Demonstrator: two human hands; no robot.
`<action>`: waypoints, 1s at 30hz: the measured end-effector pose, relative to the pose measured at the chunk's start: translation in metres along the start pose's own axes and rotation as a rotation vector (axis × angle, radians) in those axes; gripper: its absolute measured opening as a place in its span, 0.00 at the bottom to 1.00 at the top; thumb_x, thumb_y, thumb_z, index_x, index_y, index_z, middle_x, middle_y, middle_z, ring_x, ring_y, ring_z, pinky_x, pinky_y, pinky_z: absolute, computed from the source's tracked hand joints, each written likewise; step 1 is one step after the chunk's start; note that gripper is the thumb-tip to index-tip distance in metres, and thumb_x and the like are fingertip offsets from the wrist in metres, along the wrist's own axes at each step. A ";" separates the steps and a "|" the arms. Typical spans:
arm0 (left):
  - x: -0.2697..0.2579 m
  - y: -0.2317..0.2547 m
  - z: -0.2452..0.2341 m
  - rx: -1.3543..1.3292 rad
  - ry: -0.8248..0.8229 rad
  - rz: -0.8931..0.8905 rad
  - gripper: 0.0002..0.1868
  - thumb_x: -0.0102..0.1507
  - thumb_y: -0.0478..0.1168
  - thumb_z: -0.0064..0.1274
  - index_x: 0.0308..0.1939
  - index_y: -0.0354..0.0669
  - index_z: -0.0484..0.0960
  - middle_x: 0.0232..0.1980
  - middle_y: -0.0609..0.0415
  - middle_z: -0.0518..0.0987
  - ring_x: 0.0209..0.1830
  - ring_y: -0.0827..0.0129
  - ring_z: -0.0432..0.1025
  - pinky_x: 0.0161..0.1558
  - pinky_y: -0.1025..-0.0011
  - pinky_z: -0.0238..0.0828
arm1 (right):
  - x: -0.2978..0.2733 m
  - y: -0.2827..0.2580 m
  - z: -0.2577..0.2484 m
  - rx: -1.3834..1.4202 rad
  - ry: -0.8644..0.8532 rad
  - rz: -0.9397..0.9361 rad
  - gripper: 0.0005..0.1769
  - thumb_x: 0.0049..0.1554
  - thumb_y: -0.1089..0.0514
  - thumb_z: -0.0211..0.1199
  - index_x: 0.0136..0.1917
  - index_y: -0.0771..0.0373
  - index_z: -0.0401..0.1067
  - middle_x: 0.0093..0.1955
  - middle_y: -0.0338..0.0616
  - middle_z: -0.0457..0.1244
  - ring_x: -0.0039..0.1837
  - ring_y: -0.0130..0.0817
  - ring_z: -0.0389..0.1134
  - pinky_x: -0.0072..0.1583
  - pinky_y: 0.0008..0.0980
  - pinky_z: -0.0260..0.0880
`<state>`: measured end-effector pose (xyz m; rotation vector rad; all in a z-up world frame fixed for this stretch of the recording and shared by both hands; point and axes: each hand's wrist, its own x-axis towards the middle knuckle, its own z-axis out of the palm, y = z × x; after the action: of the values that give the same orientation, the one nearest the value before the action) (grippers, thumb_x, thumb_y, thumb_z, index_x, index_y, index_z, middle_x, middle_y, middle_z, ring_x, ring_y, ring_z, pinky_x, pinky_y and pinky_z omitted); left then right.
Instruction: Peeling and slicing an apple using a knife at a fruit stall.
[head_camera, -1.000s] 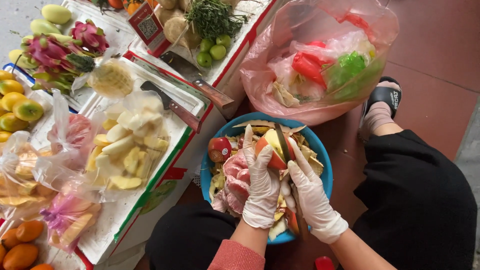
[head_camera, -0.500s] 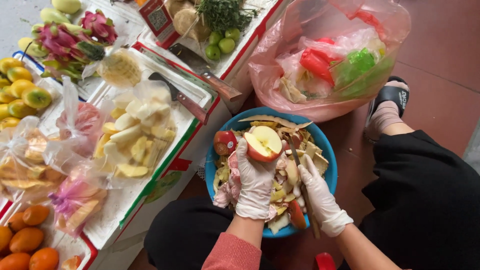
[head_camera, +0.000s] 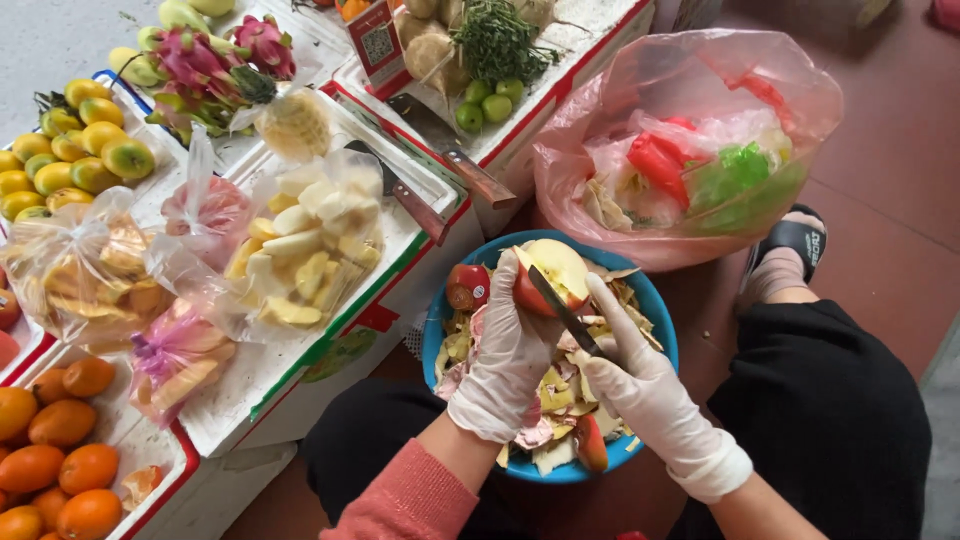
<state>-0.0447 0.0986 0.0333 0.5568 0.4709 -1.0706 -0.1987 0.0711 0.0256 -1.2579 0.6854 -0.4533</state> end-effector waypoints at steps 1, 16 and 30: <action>-0.008 0.002 0.005 -0.004 0.000 0.005 0.31 0.58 0.51 0.60 0.62 0.42 0.76 0.60 0.44 0.81 0.58 0.52 0.76 0.55 0.54 0.77 | 0.001 0.002 0.001 -0.002 -0.006 -0.001 0.50 0.55 0.45 0.62 0.85 0.42 0.46 0.29 0.35 0.53 0.28 0.20 0.49 0.29 0.21 0.50; -0.020 0.009 0.001 0.172 -0.022 0.221 0.28 0.61 0.48 0.53 0.66 0.54 0.72 0.67 0.52 0.76 0.65 0.59 0.71 0.64 0.64 0.71 | 0.016 0.019 0.017 -0.032 0.130 0.147 0.38 0.60 0.51 0.58 0.82 0.44 0.58 0.31 0.38 0.58 0.31 0.23 0.50 0.32 0.21 0.52; 0.004 0.006 -0.018 0.471 -0.190 0.366 0.31 0.58 0.51 0.60 0.63 0.48 0.72 0.59 0.50 0.76 0.57 0.62 0.74 0.62 0.64 0.73 | 0.018 0.021 0.014 -0.014 0.220 0.177 0.33 0.59 0.54 0.61 0.78 0.49 0.67 0.28 0.42 0.59 0.27 0.25 0.54 0.27 0.22 0.55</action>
<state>-0.0388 0.1094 0.0182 0.9075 -0.0595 -0.8679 -0.1775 0.0751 0.0038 -1.1581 0.9797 -0.4447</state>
